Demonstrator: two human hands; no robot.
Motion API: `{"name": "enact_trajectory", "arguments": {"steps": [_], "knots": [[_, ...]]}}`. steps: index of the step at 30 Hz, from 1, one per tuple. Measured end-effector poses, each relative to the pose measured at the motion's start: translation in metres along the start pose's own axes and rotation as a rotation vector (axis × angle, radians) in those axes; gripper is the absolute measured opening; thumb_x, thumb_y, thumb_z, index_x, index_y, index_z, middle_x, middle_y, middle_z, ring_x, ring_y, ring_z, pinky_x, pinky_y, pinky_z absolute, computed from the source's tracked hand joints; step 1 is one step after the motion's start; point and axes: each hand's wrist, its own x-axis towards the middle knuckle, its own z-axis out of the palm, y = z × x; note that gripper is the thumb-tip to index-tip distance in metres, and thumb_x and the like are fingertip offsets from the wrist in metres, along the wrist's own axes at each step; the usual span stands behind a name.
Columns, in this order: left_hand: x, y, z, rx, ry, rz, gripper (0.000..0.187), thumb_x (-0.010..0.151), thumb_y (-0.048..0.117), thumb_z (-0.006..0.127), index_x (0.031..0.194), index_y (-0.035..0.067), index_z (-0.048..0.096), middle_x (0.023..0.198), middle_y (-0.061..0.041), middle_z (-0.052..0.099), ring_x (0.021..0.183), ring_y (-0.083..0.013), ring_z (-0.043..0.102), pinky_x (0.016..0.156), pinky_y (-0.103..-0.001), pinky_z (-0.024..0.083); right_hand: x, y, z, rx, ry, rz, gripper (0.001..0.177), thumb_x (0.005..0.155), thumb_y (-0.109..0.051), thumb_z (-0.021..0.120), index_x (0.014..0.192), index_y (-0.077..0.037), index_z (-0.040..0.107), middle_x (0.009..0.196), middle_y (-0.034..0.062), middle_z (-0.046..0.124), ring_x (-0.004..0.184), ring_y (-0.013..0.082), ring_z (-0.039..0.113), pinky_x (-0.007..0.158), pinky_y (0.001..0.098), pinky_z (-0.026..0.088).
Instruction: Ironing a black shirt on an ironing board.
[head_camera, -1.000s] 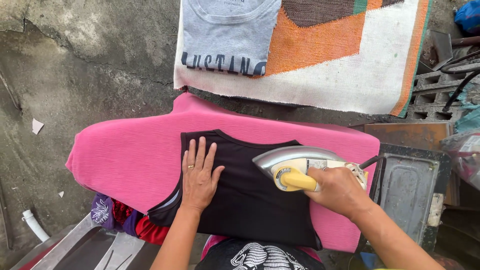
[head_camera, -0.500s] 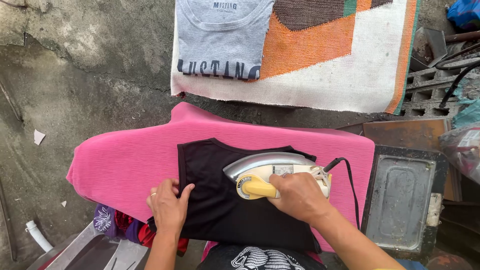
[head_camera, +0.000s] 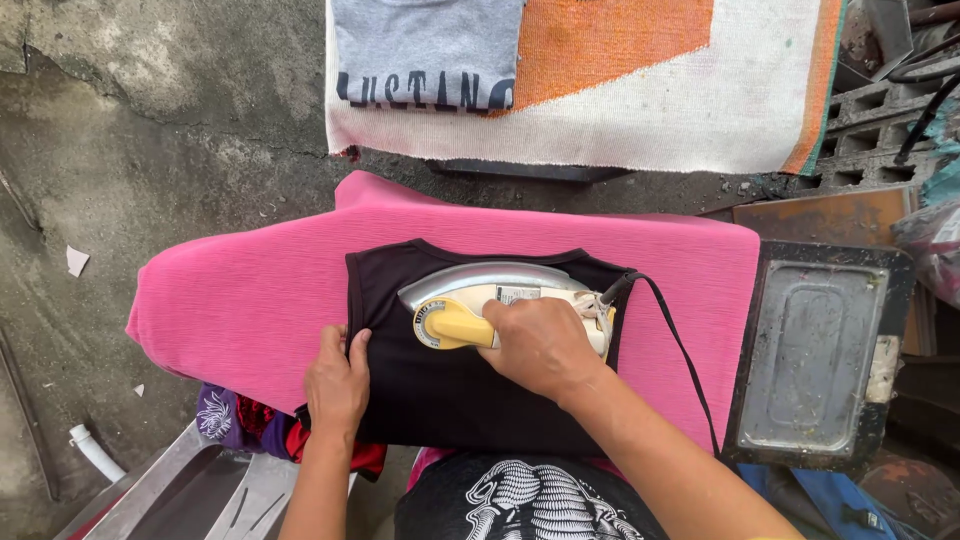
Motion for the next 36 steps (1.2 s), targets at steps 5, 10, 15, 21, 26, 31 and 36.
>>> {"name": "enact_trajectory", "arguments": {"steps": [5, 10, 15, 21, 26, 31, 36], "knots": [[0.008, 0.005, 0.001, -0.041, -0.009, -0.090, 0.042, 0.099, 0.041, 0.062, 0.117, 0.003, 0.061, 0.100, -0.026, 0.072, 0.093, -0.0452, 0.069, 0.081, -0.052, 0.052, 0.008, -0.013, 0.004, -0.008, -0.046, 0.045, 0.028, 0.076, -0.031, 0.079, 0.087, -0.007, 0.072, 0.067, 0.0197, 0.070, 0.067, 0.0395, 0.070, 0.065, 0.0502, 0.055], [0.040, 0.042, -0.008, -0.189, -0.004, -0.093, 0.043, 0.095, 0.042, 0.067, 0.112, 0.002, 0.067, 0.101, -0.023, 0.074, 0.095, -0.0378, 0.072, 0.083, -0.045, 0.053, 0.000, -0.006, -0.001, -0.010, -0.103, 0.098, 0.027, 0.075, -0.030, 0.078, 0.089, -0.008, 0.072, 0.069, 0.0204, 0.070, 0.070, 0.0401, 0.071, 0.067, 0.0514, 0.054], [0.078, 0.043, 0.007, -0.483, 0.058, -0.037, 0.028, 0.093, 0.027, 0.071, 0.104, 0.001, 0.069, 0.086, -0.013, 0.075, 0.078, -0.0234, 0.071, 0.074, -0.036, 0.053, -0.016, 0.010, 0.003, -0.077, -0.086, 0.089, 0.027, 0.073, -0.028, 0.079, 0.088, -0.008, 0.071, 0.069, 0.0205, 0.070, 0.068, 0.0409, 0.070, 0.065, 0.0508, 0.055], [0.081, 0.047, -0.002, -0.389, 0.089, 0.005, 0.026, 0.098, 0.027, 0.069, 0.104, 0.001, 0.067, 0.080, -0.012, 0.069, 0.072, -0.0220, 0.065, 0.070, -0.037, 0.051, 0.000, -0.015, 0.012, 0.012, 0.024, 0.084, 0.030, 0.073, -0.029, 0.082, 0.088, -0.006, 0.070, 0.067, 0.0198, 0.070, 0.066, 0.0399, 0.070, 0.063, 0.0509, 0.054], [0.080, 0.028, -0.006, -0.465, 0.063, 0.020, 0.027, 0.108, 0.025, 0.052, 0.108, 0.003, 0.068, 0.081, -0.010, 0.067, 0.071, -0.0195, 0.064, 0.068, -0.035, 0.052, 0.030, -0.056, 0.031, 0.045, 0.069, 0.223, 0.032, 0.079, -0.033, 0.081, 0.089, -0.005, 0.071, 0.068, 0.0214, 0.070, 0.066, 0.0407, 0.070, 0.064, 0.0504, 0.055], [0.070, 0.017, -0.012, -0.732, -0.040, -0.192, 0.028, 0.107, 0.024, 0.045, 0.110, 0.005, 0.065, 0.080, -0.006, 0.068, 0.067, -0.0145, 0.066, 0.062, -0.032, 0.055, 0.024, -0.058, 0.029, 0.027, 0.009, 0.248, 0.032, 0.078, -0.032, 0.081, 0.089, -0.004, 0.070, 0.068, 0.0217, 0.070, 0.066, 0.0410, 0.071, 0.066, 0.0507, 0.056], [0.061, 0.020, -0.008, -0.439, 0.094, 0.011, 0.024, 0.104, 0.025, 0.063, 0.110, 0.002, 0.067, 0.089, -0.006, 0.071, 0.078, -0.0147, 0.068, 0.073, -0.033, 0.054, -0.013, -0.014, 0.011, -0.102, -0.032, 0.078, 0.032, 0.074, -0.031, 0.082, 0.087, -0.005, 0.069, 0.067, 0.0196, 0.070, 0.067, 0.0401, 0.071, 0.063, 0.0511, 0.055]]}}
